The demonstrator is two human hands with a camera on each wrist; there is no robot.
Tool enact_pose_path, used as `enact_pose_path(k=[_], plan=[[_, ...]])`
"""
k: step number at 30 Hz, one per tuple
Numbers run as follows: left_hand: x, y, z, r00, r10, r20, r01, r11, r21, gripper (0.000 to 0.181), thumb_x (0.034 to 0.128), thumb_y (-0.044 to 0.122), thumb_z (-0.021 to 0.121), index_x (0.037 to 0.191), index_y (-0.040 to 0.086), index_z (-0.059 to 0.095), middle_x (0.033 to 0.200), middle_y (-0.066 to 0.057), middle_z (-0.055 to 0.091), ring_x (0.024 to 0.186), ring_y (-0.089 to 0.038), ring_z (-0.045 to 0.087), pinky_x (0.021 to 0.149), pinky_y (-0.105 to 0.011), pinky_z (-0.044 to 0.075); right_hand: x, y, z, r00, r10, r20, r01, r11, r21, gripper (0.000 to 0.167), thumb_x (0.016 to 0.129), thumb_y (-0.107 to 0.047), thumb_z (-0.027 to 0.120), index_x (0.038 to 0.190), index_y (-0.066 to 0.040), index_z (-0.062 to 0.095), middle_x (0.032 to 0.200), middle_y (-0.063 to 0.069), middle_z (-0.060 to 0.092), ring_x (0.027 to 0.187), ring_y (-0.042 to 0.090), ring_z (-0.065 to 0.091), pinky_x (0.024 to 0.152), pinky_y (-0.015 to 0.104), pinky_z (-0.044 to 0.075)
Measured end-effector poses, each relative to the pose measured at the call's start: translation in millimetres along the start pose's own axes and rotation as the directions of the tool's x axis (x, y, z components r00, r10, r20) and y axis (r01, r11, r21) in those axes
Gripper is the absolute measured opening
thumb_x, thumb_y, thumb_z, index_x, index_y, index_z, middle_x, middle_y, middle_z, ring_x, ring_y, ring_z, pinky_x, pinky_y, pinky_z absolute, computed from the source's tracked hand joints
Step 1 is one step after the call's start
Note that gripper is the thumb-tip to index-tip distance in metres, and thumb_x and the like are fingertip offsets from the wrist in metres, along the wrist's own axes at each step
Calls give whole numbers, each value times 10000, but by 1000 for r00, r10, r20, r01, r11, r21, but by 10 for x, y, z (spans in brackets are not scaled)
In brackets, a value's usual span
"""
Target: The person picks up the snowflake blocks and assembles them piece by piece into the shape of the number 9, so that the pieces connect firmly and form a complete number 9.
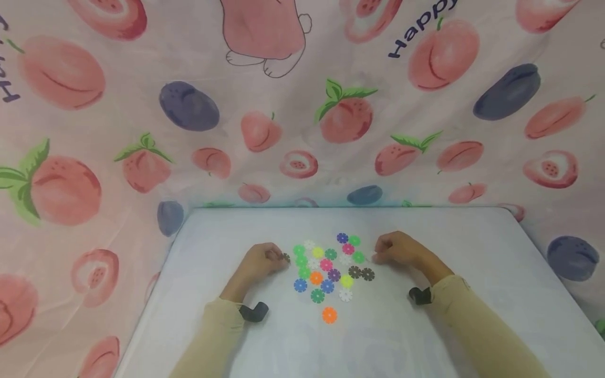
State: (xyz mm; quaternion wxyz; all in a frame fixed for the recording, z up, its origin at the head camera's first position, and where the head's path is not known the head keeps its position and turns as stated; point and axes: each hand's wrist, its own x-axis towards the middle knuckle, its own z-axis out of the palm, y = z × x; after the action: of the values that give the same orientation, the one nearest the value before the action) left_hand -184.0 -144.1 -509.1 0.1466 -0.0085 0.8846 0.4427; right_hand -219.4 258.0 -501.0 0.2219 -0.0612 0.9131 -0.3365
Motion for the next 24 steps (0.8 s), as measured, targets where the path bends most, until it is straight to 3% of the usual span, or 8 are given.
enact_pose_path(k=[7, 11, 16, 24], plan=[[-34, 71, 6, 997, -58, 46, 67, 971, -231, 260, 886, 259, 776, 1095, 104, 782, 932, -64, 774, 727, -165, 653, 641, -270, 518, -110, -83, 38, 999, -23, -41, 28, 992, 123, 187, 898, -265, 769, 1010, -129, 706, 949, 45, 696, 930, 221, 595, 804, 336, 491], [-67, 129, 42, 993, -29, 114, 63, 949, -309, 257, 960, 236, 692, 1148, 80, 771, 891, -115, 761, 689, -193, 662, 585, -285, 517, -169, -163, 74, 995, -38, -90, 52, 986, 158, 180, 926, -263, 741, 1061, -146, 720, 971, 49, 709, 917, 231, 621, 778, 340, 535], [-102, 200, 121, 985, 17, 173, 44, 940, -340, 237, 984, 245, 654, 1151, 114, 757, 949, -70, 741, 797, -186, 668, 655, -286, 548, -227, -291, 156, 988, -83, -129, 114, 961, 251, 194, 931, -287, 746, 1048, -134, 726, 913, 62, 709, 863, 241, 652, 763, 322, 574], [-165, 323, 251, 988, 62, 139, 9, 890, -456, 163, 959, 200, 668, 993, 43, 692, 976, -70, 758, 788, -168, 667, 705, -282, 571, -323, -514, 290, 984, -122, -129, 161, 917, 364, 182, 909, -288, 779, 983, -126, 739, 1015, 80, 705, 945, 226, 705, 825, 359, 612]])
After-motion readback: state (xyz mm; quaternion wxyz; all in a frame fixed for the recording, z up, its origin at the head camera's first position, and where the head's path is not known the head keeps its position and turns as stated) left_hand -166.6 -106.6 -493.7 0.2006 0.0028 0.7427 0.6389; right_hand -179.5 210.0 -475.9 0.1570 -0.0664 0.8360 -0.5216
